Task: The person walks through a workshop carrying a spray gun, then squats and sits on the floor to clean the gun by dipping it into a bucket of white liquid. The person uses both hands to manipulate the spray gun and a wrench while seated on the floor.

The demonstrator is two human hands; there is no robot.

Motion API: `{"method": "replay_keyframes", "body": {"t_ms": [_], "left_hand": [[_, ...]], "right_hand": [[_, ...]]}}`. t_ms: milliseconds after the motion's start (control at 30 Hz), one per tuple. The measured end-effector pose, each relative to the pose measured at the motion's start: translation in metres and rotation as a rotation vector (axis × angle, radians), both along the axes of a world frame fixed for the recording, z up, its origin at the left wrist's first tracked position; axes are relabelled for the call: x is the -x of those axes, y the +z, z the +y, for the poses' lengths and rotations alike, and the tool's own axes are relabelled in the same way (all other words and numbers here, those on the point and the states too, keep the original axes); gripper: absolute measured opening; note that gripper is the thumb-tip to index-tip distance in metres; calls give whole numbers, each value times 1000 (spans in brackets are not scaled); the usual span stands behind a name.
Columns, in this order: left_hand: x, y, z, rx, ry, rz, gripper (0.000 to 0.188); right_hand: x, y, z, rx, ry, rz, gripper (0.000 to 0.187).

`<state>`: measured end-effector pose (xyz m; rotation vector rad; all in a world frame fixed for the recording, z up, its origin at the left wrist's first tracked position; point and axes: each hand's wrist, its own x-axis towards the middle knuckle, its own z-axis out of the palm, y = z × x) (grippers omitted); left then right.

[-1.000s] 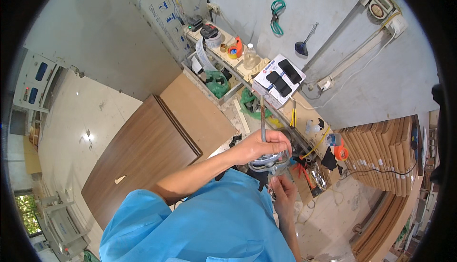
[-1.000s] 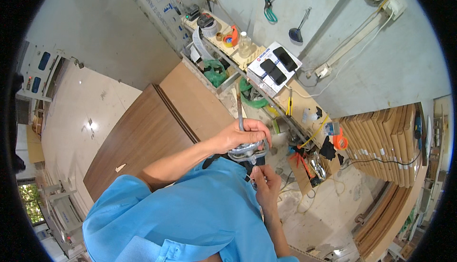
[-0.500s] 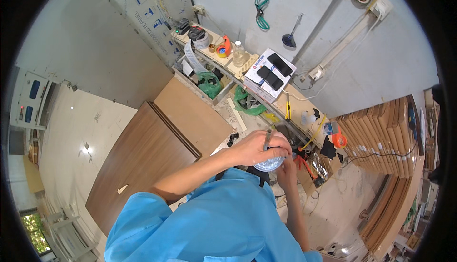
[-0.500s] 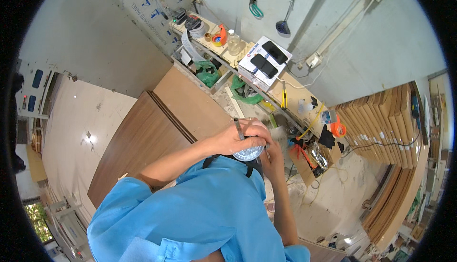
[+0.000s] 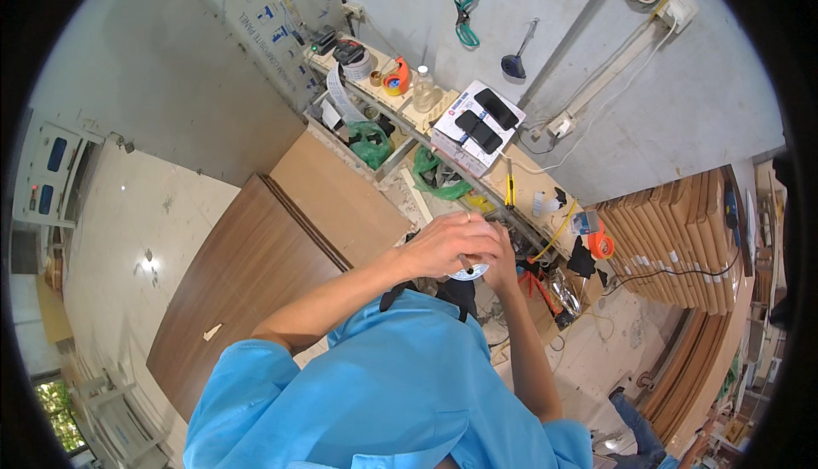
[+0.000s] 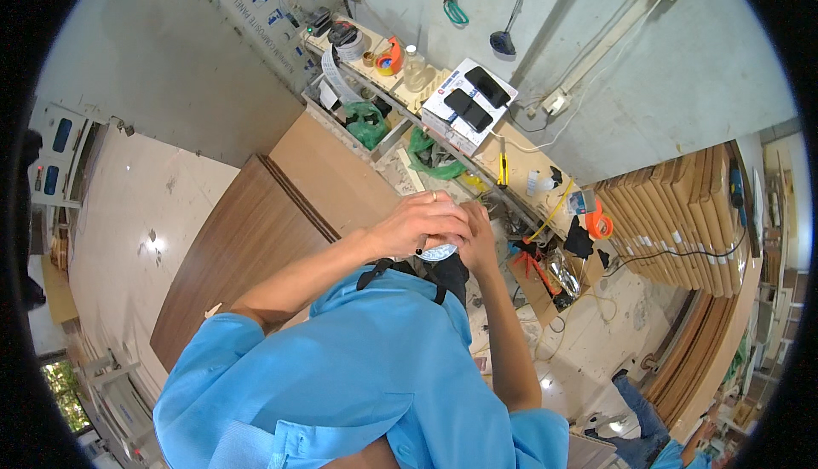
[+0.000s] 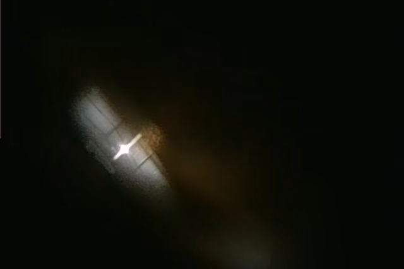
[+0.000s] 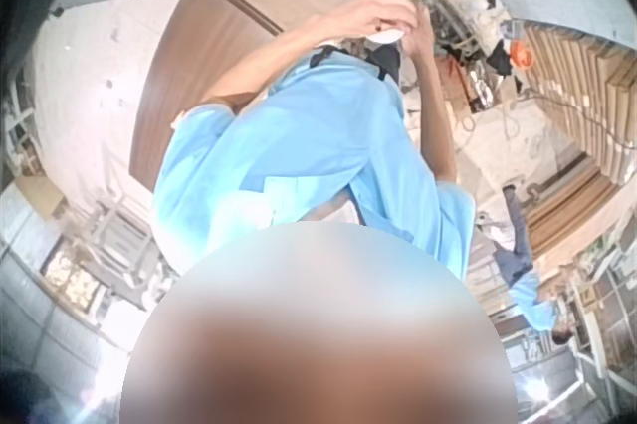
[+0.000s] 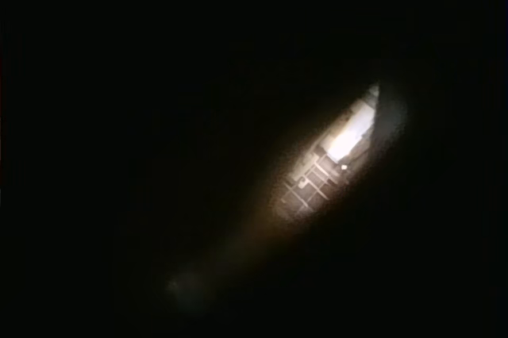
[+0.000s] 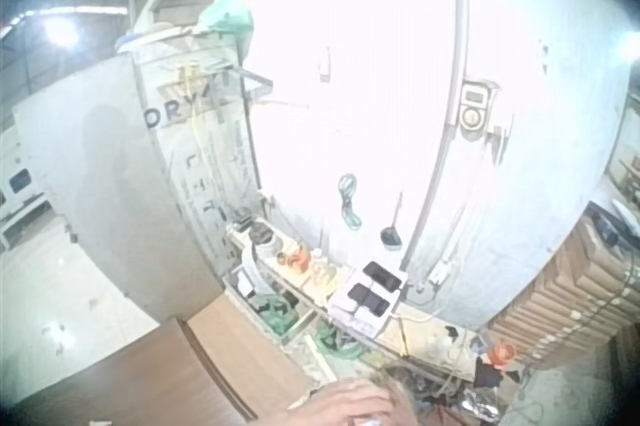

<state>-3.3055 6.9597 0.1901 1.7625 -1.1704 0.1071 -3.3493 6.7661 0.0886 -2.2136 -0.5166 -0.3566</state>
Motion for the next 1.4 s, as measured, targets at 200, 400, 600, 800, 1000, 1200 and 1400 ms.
{"method": "replay_keyframes", "body": {"t_ms": [200,400,600,800,1000,1200,1400], "left_hand": [[3,-1,4,2,15,2,23],[0,-7,7,165,46,278,17],[-27,11,36,405,108,1096,45],[-31,21,38,504,98,1426,48],[-23,11,24,607,-18,1491,29],[-23,2,20,562,-60,1545,23],[-20,-6,21,590,-79,1643,17]], "right_hand": [[-4,2,3,-36,16,31,35],[7,3,0,-90,-27,165,29],[48,67,-2,-518,85,726,29],[70,121,24,-363,-120,528,22],[77,129,19,-693,-159,802,20],[83,148,7,-722,-353,874,15],[73,174,-13,-565,-369,910,16]]}}
